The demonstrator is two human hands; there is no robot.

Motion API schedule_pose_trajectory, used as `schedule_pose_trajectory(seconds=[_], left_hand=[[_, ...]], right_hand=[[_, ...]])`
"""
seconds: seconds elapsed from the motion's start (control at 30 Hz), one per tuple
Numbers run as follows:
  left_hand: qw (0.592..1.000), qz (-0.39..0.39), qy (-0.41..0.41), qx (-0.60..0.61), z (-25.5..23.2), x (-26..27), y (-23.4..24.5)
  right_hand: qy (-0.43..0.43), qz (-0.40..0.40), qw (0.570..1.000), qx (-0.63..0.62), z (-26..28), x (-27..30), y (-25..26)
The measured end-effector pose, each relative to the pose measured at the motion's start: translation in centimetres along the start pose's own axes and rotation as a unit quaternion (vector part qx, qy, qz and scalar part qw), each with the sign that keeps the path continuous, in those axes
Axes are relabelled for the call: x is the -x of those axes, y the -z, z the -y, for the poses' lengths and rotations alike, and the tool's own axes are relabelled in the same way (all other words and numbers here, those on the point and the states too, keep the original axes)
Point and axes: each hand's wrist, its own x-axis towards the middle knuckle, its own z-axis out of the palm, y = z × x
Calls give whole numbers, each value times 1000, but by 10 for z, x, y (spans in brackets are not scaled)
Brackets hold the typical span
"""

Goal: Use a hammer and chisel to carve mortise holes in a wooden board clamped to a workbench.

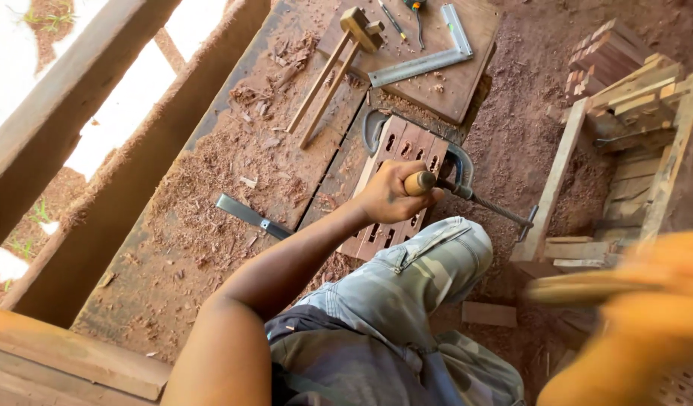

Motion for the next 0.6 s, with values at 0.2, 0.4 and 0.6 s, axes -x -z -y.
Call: schedule_pose_trajectory(seconds=[0.2, 0.4, 0.6], left_hand=[[1000, -12, -26, 7, 28, 6, 1], [1000, -15, -3, -13, 10, 4, -1], [1000, -9, 4, -11, 12, 4, -1]], right_hand=[[-108, 220, 968, -63, 126, -29, -102], [-141, 68, 984, -85, 51, -27, 27], [16, 127, 983, 134, 22, 2, -23]])
